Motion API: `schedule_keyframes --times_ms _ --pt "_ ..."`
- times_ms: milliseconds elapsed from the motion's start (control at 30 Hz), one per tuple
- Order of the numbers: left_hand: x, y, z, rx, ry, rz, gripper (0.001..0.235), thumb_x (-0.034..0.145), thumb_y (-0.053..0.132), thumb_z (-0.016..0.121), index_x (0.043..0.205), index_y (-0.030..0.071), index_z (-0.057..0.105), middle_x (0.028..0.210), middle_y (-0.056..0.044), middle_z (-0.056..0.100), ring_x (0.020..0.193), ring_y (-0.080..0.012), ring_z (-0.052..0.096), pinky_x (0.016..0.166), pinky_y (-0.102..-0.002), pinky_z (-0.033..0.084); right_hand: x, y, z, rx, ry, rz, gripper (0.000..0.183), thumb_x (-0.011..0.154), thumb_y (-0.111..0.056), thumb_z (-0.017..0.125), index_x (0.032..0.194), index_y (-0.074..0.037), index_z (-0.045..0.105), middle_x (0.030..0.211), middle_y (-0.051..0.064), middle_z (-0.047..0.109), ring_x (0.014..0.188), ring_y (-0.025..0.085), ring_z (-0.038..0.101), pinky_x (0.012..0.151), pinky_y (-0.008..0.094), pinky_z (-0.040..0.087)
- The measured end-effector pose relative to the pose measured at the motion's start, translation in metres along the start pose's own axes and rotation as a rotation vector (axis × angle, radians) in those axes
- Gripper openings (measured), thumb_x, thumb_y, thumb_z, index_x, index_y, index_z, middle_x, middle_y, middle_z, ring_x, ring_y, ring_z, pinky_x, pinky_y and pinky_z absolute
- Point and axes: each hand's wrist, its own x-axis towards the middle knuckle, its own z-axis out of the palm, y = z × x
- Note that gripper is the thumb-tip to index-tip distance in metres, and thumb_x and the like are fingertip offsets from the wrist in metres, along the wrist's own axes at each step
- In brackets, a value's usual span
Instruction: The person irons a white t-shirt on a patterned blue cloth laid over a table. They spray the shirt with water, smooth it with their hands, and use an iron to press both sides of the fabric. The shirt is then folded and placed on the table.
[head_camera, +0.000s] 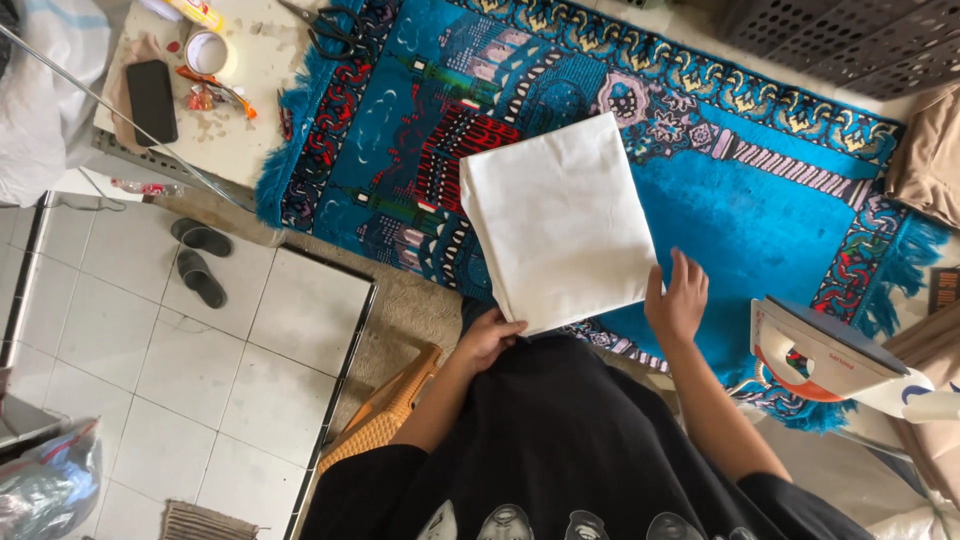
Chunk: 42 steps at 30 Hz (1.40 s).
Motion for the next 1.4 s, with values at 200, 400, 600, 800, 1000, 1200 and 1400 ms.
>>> schedule_keyframes --times_ms 200,400,600,800,1000,1200,1400 --pt "0.041 -0.019 -0.017 -0.01 0.053 0.051 0.052 0.09 0.032 0.084 0.124 -0.002 0.066 0.126 -0.021 0.066 0.122 -0.0349 0.063 0.103 -0.046 0.051 0.063 0.045 0.077 -0.071 -0.365 0.312 0.042 0.101 -0.058 0.062 0.12 -0.022 0.074 0.098 0.006 0.069 0.097 0.036 0.07 0.086 0.048 0.055" --pt "0.023 0.013 0.001 -0.013 0.127 0.013 0.063 0.083 0.028 0.089 0.128 0.003 0.054 0.083 -0.009 0.064 0.065 -0.0204 0.069 0.059 -0.027 0.058 0.091 0.028 0.073 0.065 -0.653 0.462 0.07 0.092 -0.079 0.062 0.124 -0.018 0.071 0.102 0.013 0.075 0.101 0.039 0.071 0.085 0.053 0.055" --pt "0.027 0.029 0.001 0.074 -0.008 0.076 0.064 0.086 0.016 0.082 0.142 -0.001 0.055 0.137 -0.02 0.06 0.125 -0.0377 0.06 0.105 -0.047 0.051 0.114 -0.003 0.035 0.72 -0.674 0.902 0.037 0.09 -0.04 0.08 0.108 -0.007 0.074 0.087 0.012 0.073 0.075 0.026 0.072 0.069 0.043 0.059" --pt "0.054 0.029 -0.016 -0.103 -0.047 0.143 0.058 0.082 0.004 0.072 0.136 0.002 0.054 0.125 -0.014 0.062 0.113 -0.0315 0.064 0.091 -0.047 0.06 0.105 -0.006 0.032 0.831 -0.634 1.028 0.053 0.095 -0.036 0.076 0.134 -0.004 0.06 0.103 0.022 0.071 0.087 0.036 0.073 0.076 0.057 0.058" --pt "0.079 0.074 -0.01 -0.181 -0.142 0.34 0.053 0.078 -0.004 0.068 0.13 0.001 0.057 0.113 -0.015 0.07 0.098 -0.0283 0.072 0.081 -0.04 0.062 0.155 -0.038 0.003 0.924 -0.532 0.879 0.047 0.097 -0.027 0.071 0.141 -0.013 0.063 0.1 0.018 0.073 0.083 0.032 0.074 0.075 0.053 0.06" --pt "0.04 0.165 0.017 -0.187 -0.25 0.5 0.052 0.077 -0.009 0.066 0.126 0.004 0.058 0.11 -0.014 0.071 0.094 -0.0258 0.074 0.075 -0.039 0.064 0.198 -0.091 -0.048 1.084 -0.335 0.763 0.044 0.101 -0.022 0.067 0.144 -0.012 0.06 0.1 0.018 0.072 0.083 0.027 0.075 0.074 0.047 0.063" --pt "0.026 0.186 0.015 -0.15 -0.335 0.519 0.048 0.076 -0.007 0.067 0.123 0.003 0.061 0.105 -0.016 0.073 0.091 -0.0255 0.074 0.076 -0.04 0.064 0.175 -0.084 -0.067 1.247 -0.085 0.562 0.05 0.109 -0.014 0.057 0.157 -0.011 0.046 0.118 0.024 0.068 0.1 0.031 0.071 0.085 0.05 0.062"
